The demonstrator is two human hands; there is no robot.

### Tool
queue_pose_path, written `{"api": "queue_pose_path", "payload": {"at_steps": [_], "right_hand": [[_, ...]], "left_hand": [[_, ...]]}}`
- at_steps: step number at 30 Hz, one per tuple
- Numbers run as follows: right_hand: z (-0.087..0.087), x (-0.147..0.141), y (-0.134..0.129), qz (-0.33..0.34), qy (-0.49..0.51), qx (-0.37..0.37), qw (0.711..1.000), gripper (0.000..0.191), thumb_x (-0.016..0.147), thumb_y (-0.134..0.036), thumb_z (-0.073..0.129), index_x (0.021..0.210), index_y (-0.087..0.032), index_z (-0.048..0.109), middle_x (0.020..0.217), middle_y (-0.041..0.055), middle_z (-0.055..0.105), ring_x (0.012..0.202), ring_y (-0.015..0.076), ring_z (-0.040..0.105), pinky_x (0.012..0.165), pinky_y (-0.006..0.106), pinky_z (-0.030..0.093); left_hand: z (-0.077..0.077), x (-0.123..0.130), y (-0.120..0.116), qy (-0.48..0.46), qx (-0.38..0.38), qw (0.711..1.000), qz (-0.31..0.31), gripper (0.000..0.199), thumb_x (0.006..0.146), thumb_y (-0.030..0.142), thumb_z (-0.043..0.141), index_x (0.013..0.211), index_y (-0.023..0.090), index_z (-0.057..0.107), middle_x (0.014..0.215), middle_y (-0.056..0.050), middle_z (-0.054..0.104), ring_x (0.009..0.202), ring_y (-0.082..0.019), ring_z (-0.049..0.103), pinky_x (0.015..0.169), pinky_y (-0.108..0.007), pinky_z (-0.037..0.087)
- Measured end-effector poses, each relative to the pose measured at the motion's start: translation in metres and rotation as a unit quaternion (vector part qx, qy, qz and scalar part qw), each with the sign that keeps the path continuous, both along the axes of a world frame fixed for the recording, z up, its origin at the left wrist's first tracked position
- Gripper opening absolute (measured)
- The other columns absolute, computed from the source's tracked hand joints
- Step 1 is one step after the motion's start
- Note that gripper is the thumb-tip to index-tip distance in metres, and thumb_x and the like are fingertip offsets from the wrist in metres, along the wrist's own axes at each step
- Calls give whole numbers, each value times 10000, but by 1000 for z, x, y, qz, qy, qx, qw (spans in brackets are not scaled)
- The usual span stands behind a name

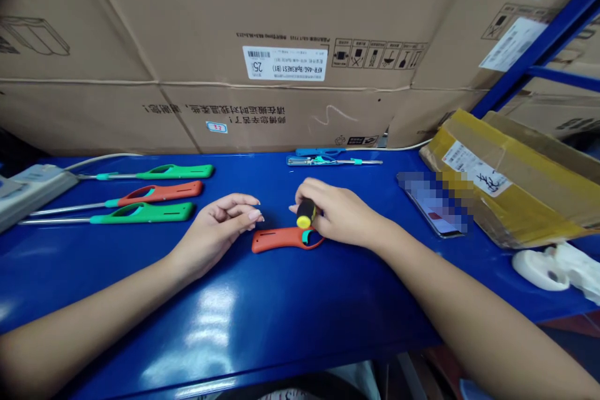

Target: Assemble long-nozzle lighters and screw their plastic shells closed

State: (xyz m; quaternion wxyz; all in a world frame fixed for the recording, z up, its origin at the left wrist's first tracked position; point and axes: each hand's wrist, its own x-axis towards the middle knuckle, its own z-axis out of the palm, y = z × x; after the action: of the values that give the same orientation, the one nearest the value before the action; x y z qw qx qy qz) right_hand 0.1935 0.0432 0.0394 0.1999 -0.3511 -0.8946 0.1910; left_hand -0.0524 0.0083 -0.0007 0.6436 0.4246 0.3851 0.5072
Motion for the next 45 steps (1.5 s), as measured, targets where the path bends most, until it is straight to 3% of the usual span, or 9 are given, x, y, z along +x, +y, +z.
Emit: {"api": "queue_pose_path", "payload": {"at_steps": [3, 5, 7, 10, 13, 18, 22, 27, 45], "right_hand": [[1, -12, -7, -47, 213, -30, 976, 177, 971, -339, 582, 861, -206, 620, 930, 50, 610, 810, 167, 614, 706, 311, 518], [5, -19, -14, -98, 340, -123, 927, 217, 983, -408, 560, 907, -214, 617, 789, 4, 578, 571, 117, 544, 475, 253, 465], [10, -23, -20, -122, 441, -200, 867, 223, 960, -453, 590, 987, -233, 576, 693, -37, 569, 448, 104, 492, 362, 224, 409], [16, -23, -26, -94, 509, -276, 810, 319, 936, -569, 556, 966, -256, 503, 648, -43, 607, 418, 133, 540, 349, 245, 452], [19, -23, -26, -75, 531, -297, 790, 350, 914, -576, 560, 858, -233, 517, 753, -10, 617, 470, 121, 557, 341, 236, 455], [18, -25, -24, -117, 548, -246, 791, 208, 886, -387, 672, 853, -238, 531, 735, -46, 581, 416, 84, 503, 300, 203, 423], [17, -24, -25, -127, 544, -224, 799, 230, 910, -448, 644, 926, -270, 498, 701, -55, 621, 442, 127, 594, 354, 239, 501], [14, -18, -26, -94, 535, -202, 815, 252, 956, -472, 560, 853, -242, 559, 788, -6, 664, 534, 149, 669, 468, 299, 584], [16, -25, -33, -97, 543, -184, 814, 211, 887, -435, 680, 833, -251, 593, 745, -7, 668, 520, 160, 669, 440, 300, 589]], "left_hand": [[2, 1, -1, -29, -15, 999, 0, 328, 665, 277, 934, 945, 208, 778, 763, 13, 774, 771, -84, 713, 726, -141, 524], [3, 1, -2, -37, -15, 999, -1, 324, 675, 286, 930, 951, 205, 782, 778, 7, 778, 777, -88, 715, 729, -143, 529], [3, 2, -4, -36, -10, 999, -5, 313, 688, 286, 922, 957, 203, 783, 787, -1, 782, 776, -94, 718, 713, -147, 528], [3, 3, -5, -29, -6, 999, -21, 288, 715, 284, 905, 964, 205, 783, 795, -7, 788, 776, -103, 719, 705, -159, 525], [2, 3, -6, -20, -3, 999, -36, 283, 733, 302, 890, 971, 198, 777, 821, -25, 797, 761, -116, 712, 721, -190, 530], [2, 2, -7, 8, -2, 999, -50, 314, 738, 324, 879, 993, 180, 766, 887, -65, 804, 753, -152, 714, 721, -242, 539], [2, 2, -6, 8, -4, 999, -53, 306, 746, 317, 874, 998, 182, 765, 898, -69, 807, 761, -157, 724, 722, -244, 546], [0, 2, -6, -8, -3, 998, -64, 240, 780, 283, 856, 987, 196, 770, 867, -43, 811, 743, -120, 724, 682, -185, 533], [0, 1, -6, -2, -9, 998, -65, 257, 766, 282, 861, 978, 173, 765, 870, -67, 812, 807, -183, 762, 758, -257, 580]]}}
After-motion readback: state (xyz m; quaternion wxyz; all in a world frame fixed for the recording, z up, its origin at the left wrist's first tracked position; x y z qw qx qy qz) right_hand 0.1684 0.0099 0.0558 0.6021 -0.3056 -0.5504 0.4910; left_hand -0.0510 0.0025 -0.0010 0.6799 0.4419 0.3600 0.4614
